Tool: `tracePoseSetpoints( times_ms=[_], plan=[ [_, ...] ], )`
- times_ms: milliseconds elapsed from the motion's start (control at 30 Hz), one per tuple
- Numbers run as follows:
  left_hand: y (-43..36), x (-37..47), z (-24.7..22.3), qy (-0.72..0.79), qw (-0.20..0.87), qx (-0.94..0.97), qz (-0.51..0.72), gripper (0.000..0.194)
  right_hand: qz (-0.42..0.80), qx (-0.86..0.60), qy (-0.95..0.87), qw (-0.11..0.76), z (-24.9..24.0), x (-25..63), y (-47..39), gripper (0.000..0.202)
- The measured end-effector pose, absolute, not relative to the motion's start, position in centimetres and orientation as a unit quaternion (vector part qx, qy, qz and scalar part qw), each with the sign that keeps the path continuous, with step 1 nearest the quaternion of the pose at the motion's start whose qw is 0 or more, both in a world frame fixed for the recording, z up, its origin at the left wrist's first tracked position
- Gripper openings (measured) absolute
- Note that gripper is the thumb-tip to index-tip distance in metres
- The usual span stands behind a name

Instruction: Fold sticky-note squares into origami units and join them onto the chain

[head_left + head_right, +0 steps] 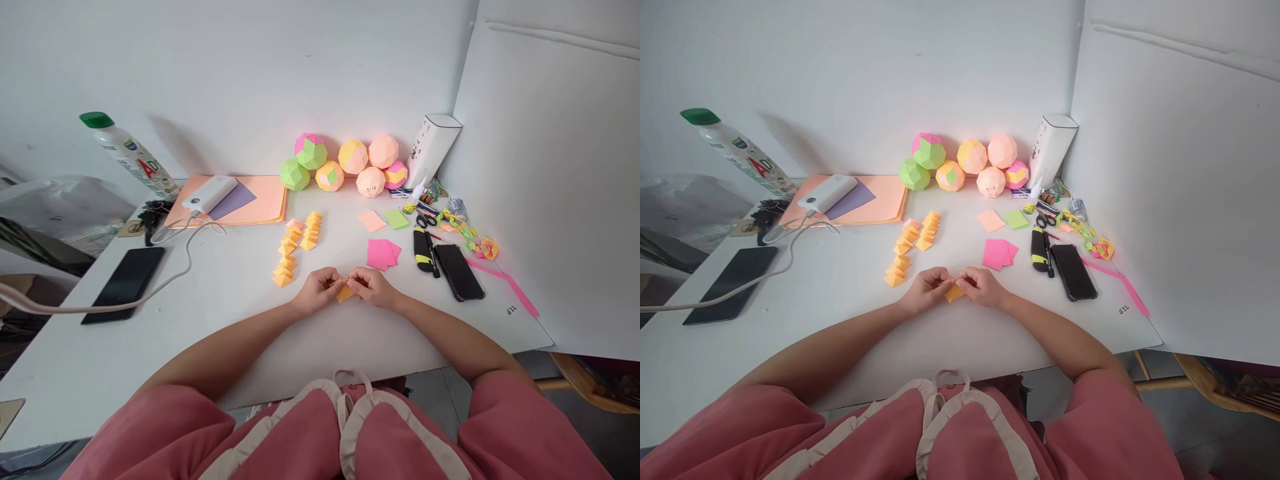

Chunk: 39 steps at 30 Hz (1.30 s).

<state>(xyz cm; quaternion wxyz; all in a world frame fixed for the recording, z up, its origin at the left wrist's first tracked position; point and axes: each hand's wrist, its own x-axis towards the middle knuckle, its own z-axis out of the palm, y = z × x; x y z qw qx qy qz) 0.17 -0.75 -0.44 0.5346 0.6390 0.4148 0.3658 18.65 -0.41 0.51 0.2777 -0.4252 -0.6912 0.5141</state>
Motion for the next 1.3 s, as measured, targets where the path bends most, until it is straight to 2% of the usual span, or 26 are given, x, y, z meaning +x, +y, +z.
tracePoseSetpoints(
  times_ms=[200,400,667,967,1133,1300],
  plan=[
    [-0.6,0.1,-0.6,0.43,0.507,0.655,0.36,0.042,0.535,-0.418,-0.682,0.271,0.7,18.8,-0.2,0.025],
    [-0.3,-0.2,-0.5,0.396,0.565,0.632,0.353,0.043,0.615,-0.407,-0.61,0.291,0.6,19.0,0.4,0.03],
    [-0.3,-0.3,0.3,0.381,0.59,0.645,0.3,0.04,0.633,-0.4,-0.603,0.276,0.0,19.2,0.7,0.034],
    [0.2,-0.1,-0.4,0.448,0.612,0.519,0.394,0.033,0.615,-0.406,-0.611,0.29,0.1,19.1,0.7,0.03],
    [0.4,-0.3,-0.6,0.402,0.646,0.523,0.385,0.029,0.632,-0.397,-0.577,0.332,0.2,19.3,1.1,0.031],
    [0.4,-0.3,-0.4,0.363,0.662,0.524,0.394,0.031,0.641,-0.383,-0.575,0.334,0.2,19.4,1.2,0.028]
  ],
)
